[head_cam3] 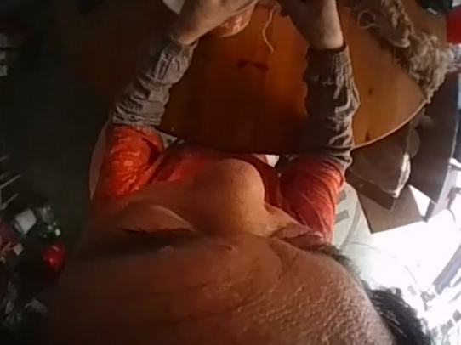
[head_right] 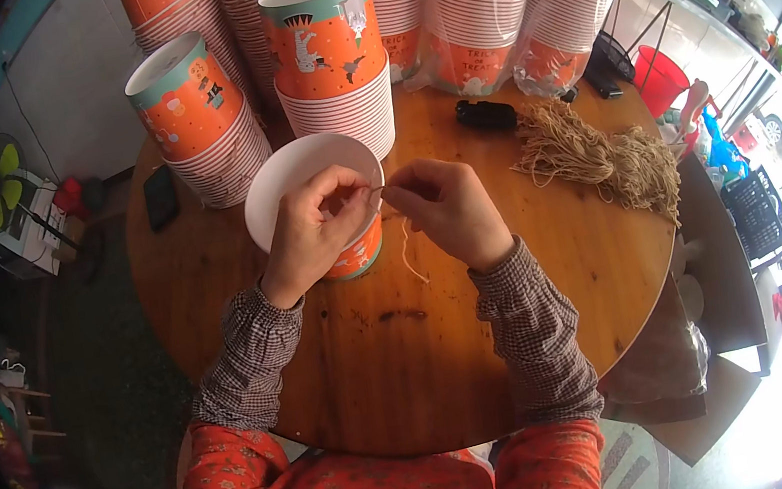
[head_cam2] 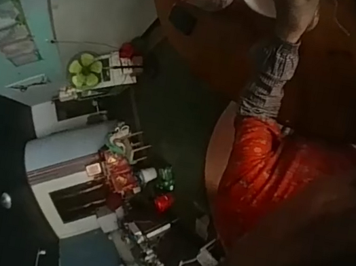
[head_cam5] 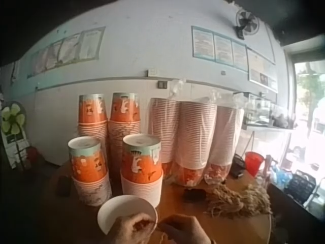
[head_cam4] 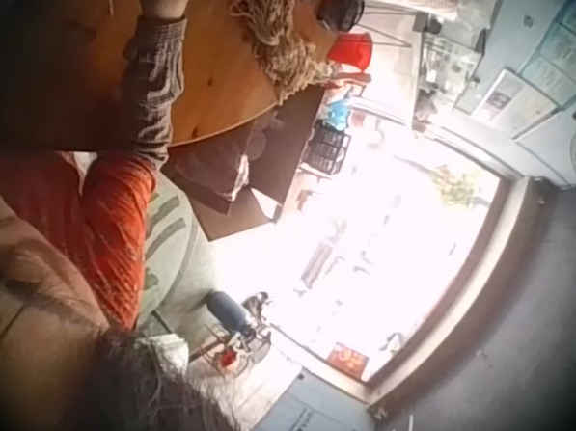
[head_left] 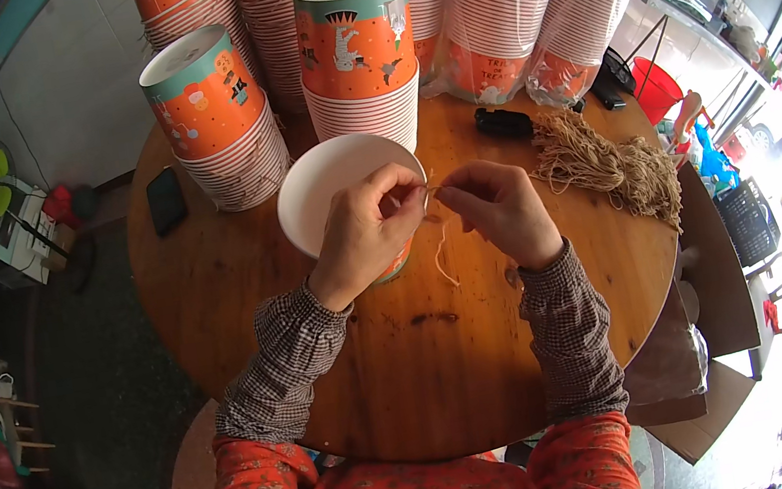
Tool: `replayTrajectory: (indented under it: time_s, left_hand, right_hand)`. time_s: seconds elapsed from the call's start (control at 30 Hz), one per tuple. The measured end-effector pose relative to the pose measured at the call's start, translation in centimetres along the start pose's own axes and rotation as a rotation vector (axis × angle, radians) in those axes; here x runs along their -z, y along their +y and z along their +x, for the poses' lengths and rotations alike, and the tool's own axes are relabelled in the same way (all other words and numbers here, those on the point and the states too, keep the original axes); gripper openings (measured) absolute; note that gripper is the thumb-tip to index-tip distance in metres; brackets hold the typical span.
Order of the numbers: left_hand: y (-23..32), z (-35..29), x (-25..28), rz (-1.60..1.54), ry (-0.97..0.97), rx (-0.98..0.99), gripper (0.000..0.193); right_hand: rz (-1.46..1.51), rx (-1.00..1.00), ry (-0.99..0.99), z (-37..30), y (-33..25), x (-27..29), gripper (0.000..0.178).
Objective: The recorder is threading and securing cord handles onto printed paper buckets at a workstation.
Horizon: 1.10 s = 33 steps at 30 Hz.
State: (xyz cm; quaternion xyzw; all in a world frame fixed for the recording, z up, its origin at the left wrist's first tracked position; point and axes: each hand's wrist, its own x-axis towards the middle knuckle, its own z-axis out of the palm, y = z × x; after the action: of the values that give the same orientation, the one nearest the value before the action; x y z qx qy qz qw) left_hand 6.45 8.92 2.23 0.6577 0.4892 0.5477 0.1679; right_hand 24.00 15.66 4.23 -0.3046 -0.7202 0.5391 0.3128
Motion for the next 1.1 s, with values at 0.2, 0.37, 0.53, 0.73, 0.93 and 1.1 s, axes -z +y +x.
replayTrajectory:
  time_s: [0.2,0.37,0.53,0.73,0.93,1.1]
  left_hand:
    - [0.7,-0.1,-0.2,0.259,0.014,-0.147,0.009]
    - [1.3,-0.7,-0.3,0.452,-0.032,-0.085,0.013]
    - [0.9,-1.3,-1.0,0.587,0.022,-0.202,0.011]
    - [1.2,-1.7,-1.3,0.489,-0.136,-0.136,0.01]
    - [0.3,-1.2,0.3,0.519,-0.245,-0.183,0.004]
    - [-1.1,-0.4,2.8,0.613,-0.313,-0.201,0.01]
  right_hand:
    - [0.251,-0.087,0.007,-0.4,-0.6,-0.4,0.014]
    - [0.56,-0.054,0.055,-1.4,-1.5,0.8,0.005]
    - [0.711,0.123,0.118,-3.0,-3.7,1.9,0.01]
    - [0.726,0.149,0.172,-4.1,-4.4,2.3,0.01]
    - [0.614,0.109,0.164,-3.7,-4.4,2.3,0.012]
    - [0.676,0.12,0.085,-3.8,-4.7,3.2,0.015]
